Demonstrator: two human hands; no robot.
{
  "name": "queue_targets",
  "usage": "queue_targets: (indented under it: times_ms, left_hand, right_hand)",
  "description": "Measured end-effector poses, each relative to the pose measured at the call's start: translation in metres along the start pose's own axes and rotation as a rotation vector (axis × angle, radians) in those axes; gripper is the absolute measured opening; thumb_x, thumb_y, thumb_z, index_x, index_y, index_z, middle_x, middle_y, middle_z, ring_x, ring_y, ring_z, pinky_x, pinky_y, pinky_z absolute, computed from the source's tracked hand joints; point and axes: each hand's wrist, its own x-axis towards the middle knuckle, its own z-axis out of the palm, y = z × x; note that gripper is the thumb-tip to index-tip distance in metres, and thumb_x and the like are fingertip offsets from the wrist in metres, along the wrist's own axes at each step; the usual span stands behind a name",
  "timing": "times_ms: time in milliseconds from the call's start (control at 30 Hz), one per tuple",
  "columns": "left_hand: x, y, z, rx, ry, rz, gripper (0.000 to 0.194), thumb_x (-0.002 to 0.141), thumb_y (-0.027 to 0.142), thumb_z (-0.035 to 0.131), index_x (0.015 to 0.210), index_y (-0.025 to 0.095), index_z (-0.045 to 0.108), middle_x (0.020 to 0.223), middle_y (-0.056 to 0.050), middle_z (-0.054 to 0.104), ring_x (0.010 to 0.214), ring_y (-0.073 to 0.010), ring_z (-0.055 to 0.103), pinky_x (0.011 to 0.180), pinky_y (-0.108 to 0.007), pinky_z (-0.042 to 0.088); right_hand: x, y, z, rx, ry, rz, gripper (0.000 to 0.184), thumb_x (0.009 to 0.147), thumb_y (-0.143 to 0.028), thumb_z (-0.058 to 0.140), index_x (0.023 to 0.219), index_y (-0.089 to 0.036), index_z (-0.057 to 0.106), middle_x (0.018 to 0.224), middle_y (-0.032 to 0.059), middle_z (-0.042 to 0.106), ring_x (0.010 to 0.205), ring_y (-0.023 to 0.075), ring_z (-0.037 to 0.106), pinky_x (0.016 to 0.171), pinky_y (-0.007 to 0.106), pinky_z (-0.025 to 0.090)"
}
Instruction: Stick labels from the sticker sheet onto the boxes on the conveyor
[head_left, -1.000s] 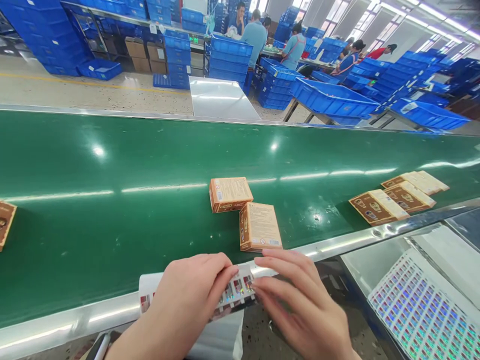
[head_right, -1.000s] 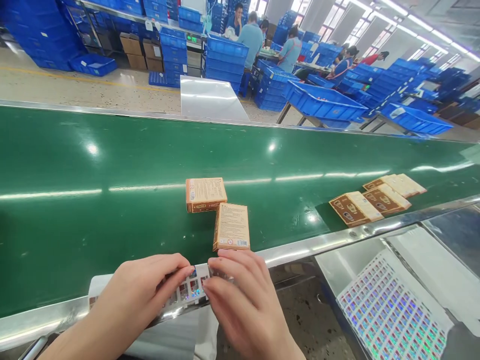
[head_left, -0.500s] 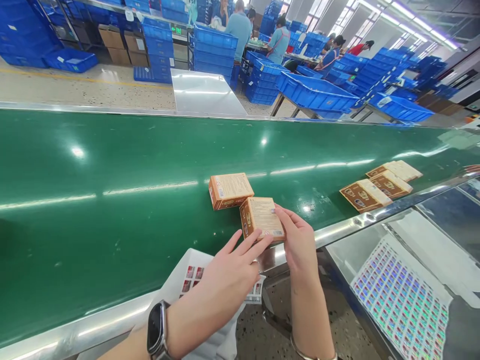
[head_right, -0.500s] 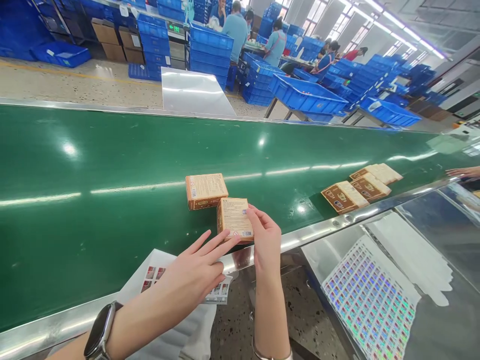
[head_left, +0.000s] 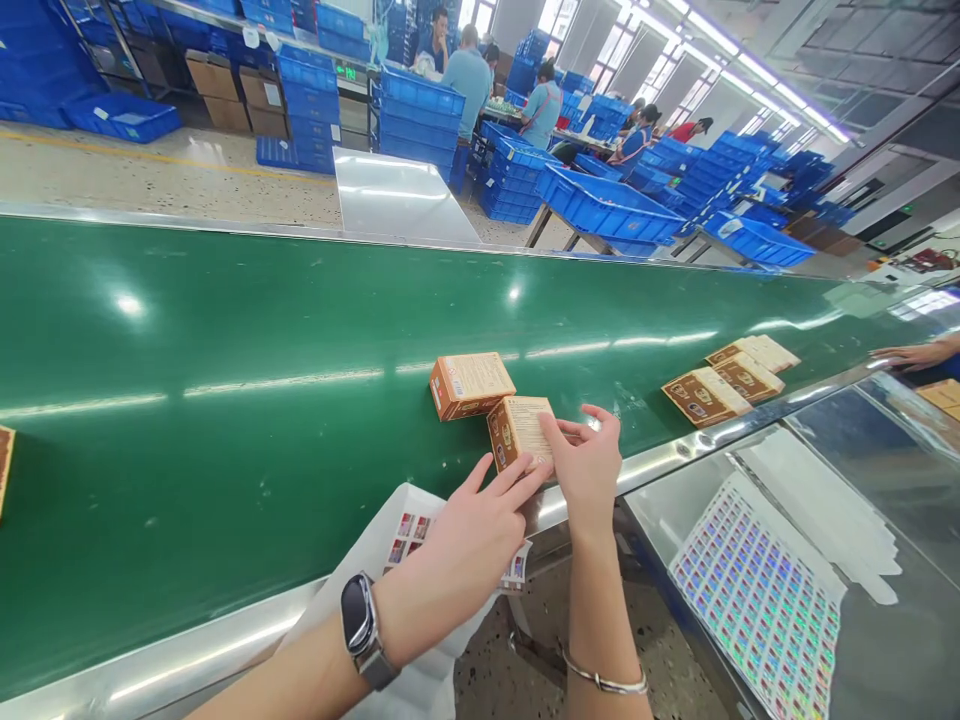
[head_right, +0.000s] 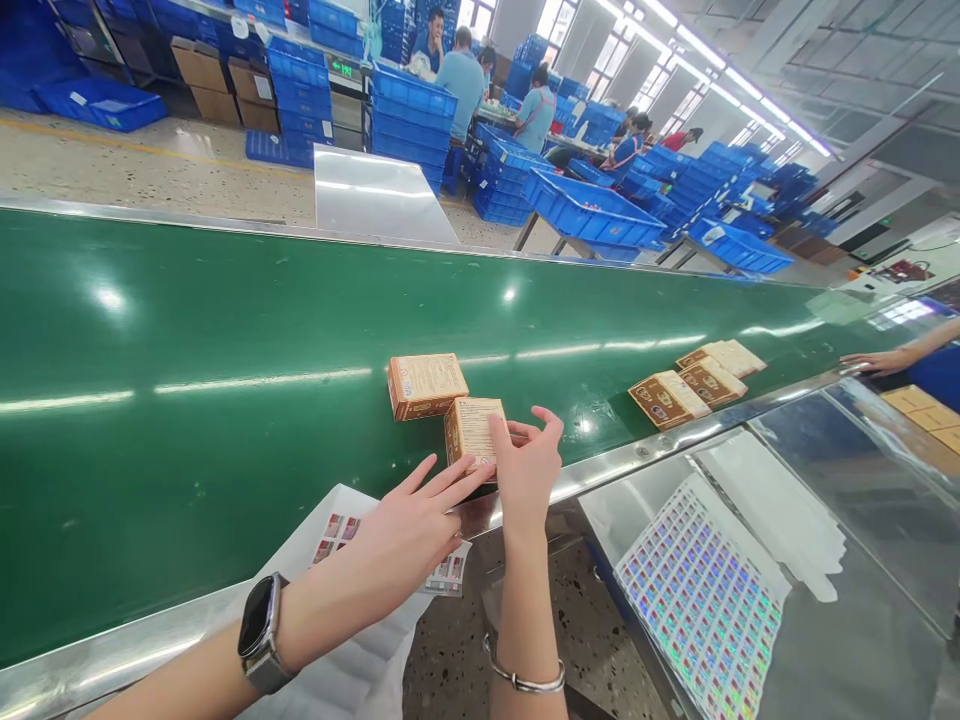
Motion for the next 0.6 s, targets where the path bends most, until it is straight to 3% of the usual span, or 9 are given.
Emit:
queue_targets:
  times_ms: [67, 167, 267, 300, 367, 500, 600]
  left_hand:
    - [0.005, -0.001, 0.0, -0.006, -0.009, 0.024, 0.014, 0.089, 0.016, 0.062, 0.083, 0.016, 0.074, 0.16, -0.012, 0.034, 0.147, -0.0285, 0.033, 0.119, -0.05, 0.028]
    - [0.003, 0.002, -0.007, -0.017, 0.03, 0.047, 0.016, 0.093, 0.018, 0.059, 0.087, 0.015, 0.073, 0.156, -0.012, 0.041, 0.145, -0.0273, 0.036, 0.119, -0.044, 0.028]
    - [-0.013, 0.014, -0.023, -0.11, 0.029, -0.009, 0.016, 0.096, 0.019, 0.057, 0.09, 0.017, 0.071, 0.135, -0.01, 0.064, 0.119, -0.0242, 0.062, 0.101, -0.034, 0.045]
    - [-0.021, 0.018, -0.03, -0.166, -0.037, -0.045, 0.018, 0.097, 0.021, 0.056, 0.085, 0.018, 0.069, 0.11, -0.006, 0.075, 0.092, -0.0209, 0.071, 0.081, -0.03, 0.051]
    - [-0.038, 0.024, -0.042, -0.246, -0.152, -0.176, 0.023, 0.1, 0.025, 0.048, 0.085, 0.02, 0.065, 0.08, -0.002, 0.074, 0.063, -0.0181, 0.066, 0.056, -0.029, 0.043]
    - [-0.076, 0.02, -0.059, -0.446, -0.259, -0.469, 0.008, 0.084, 0.018, 0.059, 0.081, 0.022, 0.064, 0.073, 0.002, 0.07, 0.061, -0.0153, 0.06, 0.055, -0.024, 0.034]
    - [-0.104, 0.01, -0.068, -0.609, -0.191, -0.657, 0.02, 0.076, 0.017, 0.06, 0.094, 0.025, 0.064, 0.078, 0.003, 0.068, 0.068, -0.0153, 0.059, 0.06, -0.022, 0.036]
  right_hand:
    - [0.013, -0.001, -0.005, -0.143, -0.001, -0.027, 0.062, 0.073, -0.054, 0.064, 0.12, -0.014, 0.053, 0.086, 0.0103, 0.075, 0.081, 0.0275, 0.07, 0.07, 0.036, 0.053]
    - [0.033, -0.009, -0.009, -0.255, -0.026, -0.082, 0.05, 0.079, -0.05, 0.055, 0.113, -0.013, 0.058, 0.083, 0.0144, 0.074, 0.088, 0.0335, 0.068, 0.08, 0.044, 0.049]
    - [0.046, -0.027, -0.002, -0.311, -0.086, -0.197, 0.052, 0.083, -0.05, 0.054, 0.12, -0.013, 0.057, 0.106, 0.0187, 0.072, 0.106, 0.0373, 0.064, 0.093, 0.049, 0.043]
    - [0.048, -0.035, 0.004, -0.34, -0.145, -0.246, 0.058, 0.082, -0.051, 0.057, 0.126, -0.014, 0.055, 0.115, 0.0191, 0.07, 0.112, 0.038, 0.062, 0.096, 0.05, 0.042]
    - [0.049, -0.051, 0.018, -0.446, -0.325, -0.354, 0.076, 0.077, -0.054, 0.066, 0.139, -0.015, 0.045, 0.129, 0.0205, 0.063, 0.119, 0.0401, 0.058, 0.099, 0.052, 0.041]
    - [0.037, -0.074, 0.049, -0.598, -0.654, -0.601, 0.104, 0.067, -0.038, 0.08, 0.153, -0.015, 0.026, 0.143, 0.0242, 0.048, 0.132, 0.0428, 0.047, 0.105, 0.056, 0.04]
    - [0.011, -0.078, 0.061, -0.433, -0.888, -0.838, 0.111, 0.062, -0.025, 0.08, 0.156, -0.021, 0.02, 0.15, 0.0181, 0.041, 0.139, 0.0353, 0.04, 0.113, 0.051, 0.036]
